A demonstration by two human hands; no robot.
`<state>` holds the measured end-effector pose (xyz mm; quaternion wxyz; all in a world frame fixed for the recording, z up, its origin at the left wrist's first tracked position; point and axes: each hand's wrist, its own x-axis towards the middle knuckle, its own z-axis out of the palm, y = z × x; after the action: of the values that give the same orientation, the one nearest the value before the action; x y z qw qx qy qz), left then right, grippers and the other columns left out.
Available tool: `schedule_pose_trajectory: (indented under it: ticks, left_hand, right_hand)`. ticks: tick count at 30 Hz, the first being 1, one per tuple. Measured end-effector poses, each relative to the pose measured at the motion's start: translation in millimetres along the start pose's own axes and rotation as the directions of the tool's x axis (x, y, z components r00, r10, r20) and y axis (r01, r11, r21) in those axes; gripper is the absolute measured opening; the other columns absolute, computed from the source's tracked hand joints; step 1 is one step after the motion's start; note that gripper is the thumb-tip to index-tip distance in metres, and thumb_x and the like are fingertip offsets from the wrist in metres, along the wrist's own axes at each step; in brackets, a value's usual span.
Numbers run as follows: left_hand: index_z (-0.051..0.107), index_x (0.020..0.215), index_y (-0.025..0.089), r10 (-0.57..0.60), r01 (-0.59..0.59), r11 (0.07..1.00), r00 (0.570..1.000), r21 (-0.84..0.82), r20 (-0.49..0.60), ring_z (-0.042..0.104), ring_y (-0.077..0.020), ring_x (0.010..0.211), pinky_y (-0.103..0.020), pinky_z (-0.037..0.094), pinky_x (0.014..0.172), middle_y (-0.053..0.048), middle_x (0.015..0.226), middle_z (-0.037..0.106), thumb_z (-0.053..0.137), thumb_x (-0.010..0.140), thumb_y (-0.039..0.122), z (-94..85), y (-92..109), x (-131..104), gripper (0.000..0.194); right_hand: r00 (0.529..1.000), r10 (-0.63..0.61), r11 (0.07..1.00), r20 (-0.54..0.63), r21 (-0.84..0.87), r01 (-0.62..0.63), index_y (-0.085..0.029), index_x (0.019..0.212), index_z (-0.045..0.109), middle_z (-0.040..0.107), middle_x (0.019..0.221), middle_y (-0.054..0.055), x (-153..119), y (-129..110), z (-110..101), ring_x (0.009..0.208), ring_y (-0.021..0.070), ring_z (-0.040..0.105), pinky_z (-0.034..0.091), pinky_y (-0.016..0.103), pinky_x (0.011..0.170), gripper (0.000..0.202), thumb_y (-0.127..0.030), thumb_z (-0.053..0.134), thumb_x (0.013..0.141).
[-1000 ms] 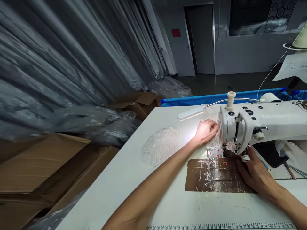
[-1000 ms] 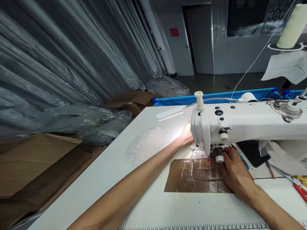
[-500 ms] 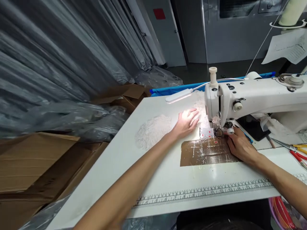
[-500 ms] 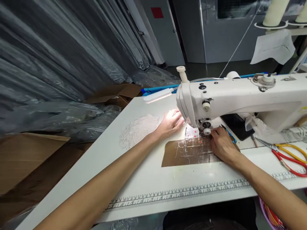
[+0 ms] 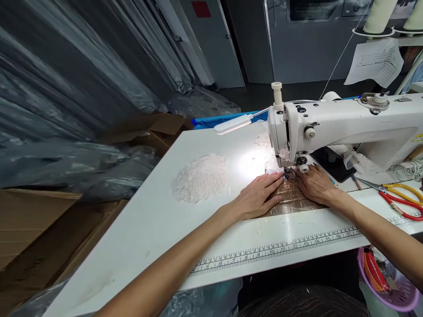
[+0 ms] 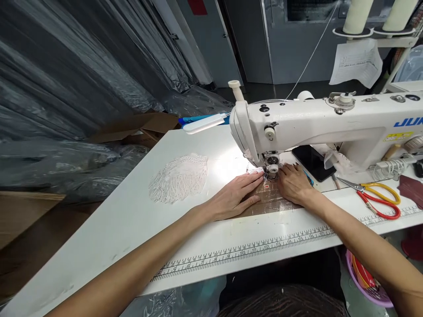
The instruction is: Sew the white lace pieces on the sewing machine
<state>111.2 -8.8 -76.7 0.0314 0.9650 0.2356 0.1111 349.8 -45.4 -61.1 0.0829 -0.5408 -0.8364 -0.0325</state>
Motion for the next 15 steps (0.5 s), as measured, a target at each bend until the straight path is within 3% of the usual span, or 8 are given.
schedule_pose_trajectory:
  ticks: [4,8,10,12,13,15]
  left_hand:
    - [0.028,0.153,0.02,-0.005,0.005,1.0,1.0,0.003,-0.004,0.039,-0.0269,0.143,-0.049,0.037,0.116,-0.014,0.156,0.037,0.036,0.103,0.044,2.1,1.7,-5.5,0.056]
    - [0.006,0.157,0.019,-0.038,0.04,0.999,0.994,-0.019,0.103,0.024,-0.0314,0.149,-0.052,0.028,0.12,-0.016,0.161,0.02,0.037,0.1,0.059,-2.7,27.2,-22.9,0.077]
    - [-0.004,0.157,0.02,-0.016,0.025,0.998,0.986,-0.055,0.164,0.017,-0.0328,0.151,-0.052,0.024,0.121,-0.017,0.162,0.015,0.04,0.096,0.065,-4.4,49.3,-35.9,0.088]
    - [-0.004,0.157,0.018,0.076,-0.058,0.992,0.984,-0.114,0.162,0.016,-0.0344,0.151,-0.054,0.023,0.122,-0.019,0.161,0.015,0.043,0.092,0.07,-4.8,73.7,-49.5,0.095]
    - [0.0,0.157,0.016,0.14,-0.12,0.982,0.98,-0.147,0.138,0.018,-0.0351,0.15,-0.056,0.022,0.122,-0.021,0.16,0.018,0.044,0.09,0.073,-4.7,85.1,-55.5,0.099]
    - [0.015,0.155,0.014,0.213,-0.188,0.964,0.969,-0.19,0.122,0.027,-0.0326,0.149,-0.056,0.016,0.124,-0.018,0.158,0.031,0.047,0.091,0.069,-4.4,102.0,-64.0,0.09]
  right_hand:
    - [0.995,-0.096,0.995,0.008,0.014,0.096,-0.002,0.118,0.064,0.069,0.113,0.022,-13.4,-2.0,-8.1,0.11,0.0292,0.063,0.047,0.046,0.1,0.036,-0.019,0.041,0.096]
    - [0.978,-0.199,0.961,-0.054,0.184,0.206,0.003,0.124,0.062,0.062,0.128,0.027,-61.9,-15.8,-15.2,0.121,0.033,0.06,0.053,0.046,0.099,0.042,-0.022,0.044,0.094]
    - [0.974,-0.225,0.916,-0.029,0.334,0.222,-0.004,0.132,0.059,0.059,0.135,0.023,-92.1,-28.5,-23.9,0.126,0.0331,0.057,0.053,0.049,0.1,0.045,-0.025,0.048,0.093]
    - [0.966,-0.252,0.797,0.055,0.578,0.175,-0.02,0.134,0.061,0.063,0.133,0.015,-117.9,-41.6,-35.6,0.123,0.0289,0.06,0.055,0.044,0.098,0.044,-0.027,0.054,0.091]
    - [0.95,-0.278,0.706,0.143,0.701,0.101,-0.029,0.129,0.066,0.068,0.124,0.01,-127.4,-47.2,-41.2,0.118,0.0271,0.064,0.057,0.041,0.095,0.04,-0.03,0.059,0.089]
    - [0.927,-0.343,0.634,0.154,0.766,0.108,-0.036,0.108,0.075,0.076,0.098,0.004,-138.7,-54.9,-48.8,0.093,0.0234,0.073,0.062,0.033,0.076,0.025,-0.034,0.062,0.087]
